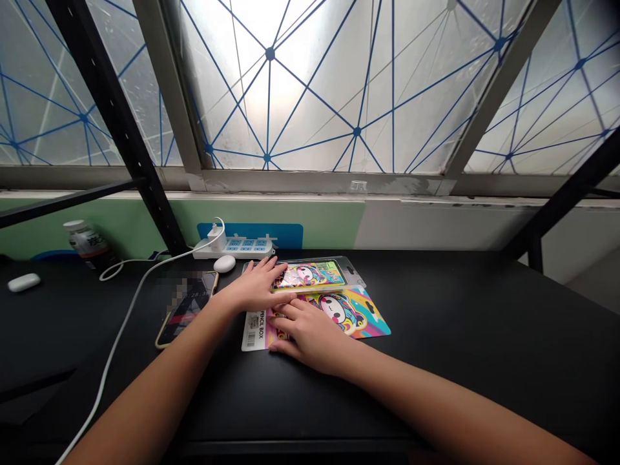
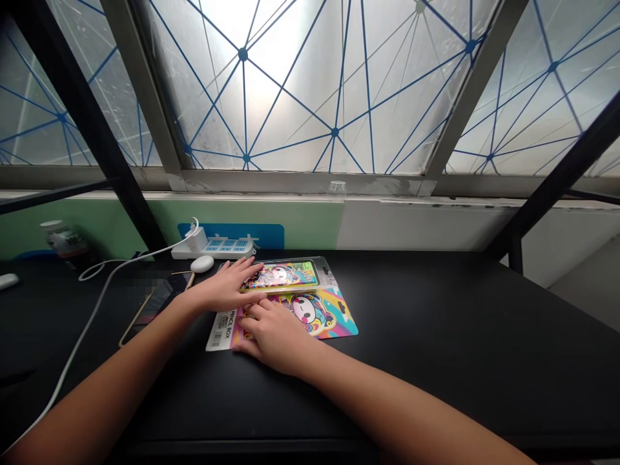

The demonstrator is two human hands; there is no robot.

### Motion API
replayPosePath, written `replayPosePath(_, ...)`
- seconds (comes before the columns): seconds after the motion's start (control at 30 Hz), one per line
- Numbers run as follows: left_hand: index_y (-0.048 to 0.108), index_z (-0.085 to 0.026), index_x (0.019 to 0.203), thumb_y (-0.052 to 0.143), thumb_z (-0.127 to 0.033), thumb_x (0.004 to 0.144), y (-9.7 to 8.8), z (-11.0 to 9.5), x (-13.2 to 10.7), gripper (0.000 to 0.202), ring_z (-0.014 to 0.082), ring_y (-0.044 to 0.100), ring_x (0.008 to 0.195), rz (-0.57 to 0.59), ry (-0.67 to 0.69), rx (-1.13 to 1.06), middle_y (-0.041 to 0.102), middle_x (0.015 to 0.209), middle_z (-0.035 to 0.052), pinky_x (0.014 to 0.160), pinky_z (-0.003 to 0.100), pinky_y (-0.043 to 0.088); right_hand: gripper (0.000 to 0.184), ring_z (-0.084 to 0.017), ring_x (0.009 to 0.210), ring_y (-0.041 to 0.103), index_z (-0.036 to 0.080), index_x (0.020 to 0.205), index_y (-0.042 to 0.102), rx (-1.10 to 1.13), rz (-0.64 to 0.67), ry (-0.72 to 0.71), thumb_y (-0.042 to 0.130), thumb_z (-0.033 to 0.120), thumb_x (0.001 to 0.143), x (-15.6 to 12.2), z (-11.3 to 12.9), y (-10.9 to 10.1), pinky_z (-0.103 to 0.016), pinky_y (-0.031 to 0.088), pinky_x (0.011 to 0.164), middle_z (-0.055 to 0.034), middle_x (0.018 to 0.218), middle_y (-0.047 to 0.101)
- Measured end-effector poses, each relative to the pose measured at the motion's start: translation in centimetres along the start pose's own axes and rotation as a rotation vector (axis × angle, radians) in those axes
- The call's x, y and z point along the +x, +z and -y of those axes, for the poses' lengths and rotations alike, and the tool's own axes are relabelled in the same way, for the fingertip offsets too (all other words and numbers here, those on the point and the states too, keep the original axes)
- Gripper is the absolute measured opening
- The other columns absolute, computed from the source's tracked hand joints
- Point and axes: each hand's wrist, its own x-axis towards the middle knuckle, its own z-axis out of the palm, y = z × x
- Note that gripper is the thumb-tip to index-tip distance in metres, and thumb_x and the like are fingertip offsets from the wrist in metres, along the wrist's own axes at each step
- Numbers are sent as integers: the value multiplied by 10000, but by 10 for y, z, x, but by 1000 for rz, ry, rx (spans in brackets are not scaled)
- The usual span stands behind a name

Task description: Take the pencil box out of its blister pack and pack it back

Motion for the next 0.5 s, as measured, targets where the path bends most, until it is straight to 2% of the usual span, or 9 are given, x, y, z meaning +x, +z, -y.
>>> replayPosePath(0.1, 329, -248, 1543, 323, -746, 911, 1, -1, 1, 805, 333, 80, 1523, -13, -29, -27, 178, 1643, 144, 1174, 615, 96, 318, -255, 1036, 591, 191, 1071, 701, -2, -50, -27, 582, 462, 953, -1, 0, 2, -403, 488, 937, -105, 1049, 694)
replayPosePath(0.23, 391, -247, 1510, 286, -707, 946, 2, -3, 2, 736, 341, 98, 1520, -53, -44, -34, 211, 1637, 148, 1162, 630, 123, 230, -229, 936, 602, 199, 947, 705, 52, -212, -31, 568, 383, 970, 1, -8, -7, -381, 494, 866, -83, 960, 694)
replayPosePath(0.33, 410, -241, 1496, 320, -716, 935, 1, -4, 1, 741, 353, 136, 1512, -72, -37, -28, 233, 1630, 152, 1159, 627, 146, 217, -227, 925, 598, 196, 954, 701, 31, -294, 82, 526, 320, 987, 3, -29, -24, -388, 481, 880, -81, 947, 682)
replayPosePath(0.43, 443, -232, 1470, 335, -724, 929, -2, -7, 0, 739, 357, 173, 1504, -89, -26, -19, 261, 1621, 155, 1154, 623, 175, 247, -244, 990, 592, 195, 1016, 699, -42, -198, 337, 498, 337, 990, 2, -64, -41, -402, 473, 909, -97, 1032, 661)
replayPosePath(0.5, 470, -235, 1445, 350, -704, 934, -3, -8, -1, 703, 352, 200, 1498, -98, -21, -10, 280, 1615, 150, 1151, 619, 191, 258, -262, 1001, 601, 193, 1036, 707, -48, -122, 408, 532, 369, 967, 0, -88, -49, -412, 486, 892, -110, 1067, 652)
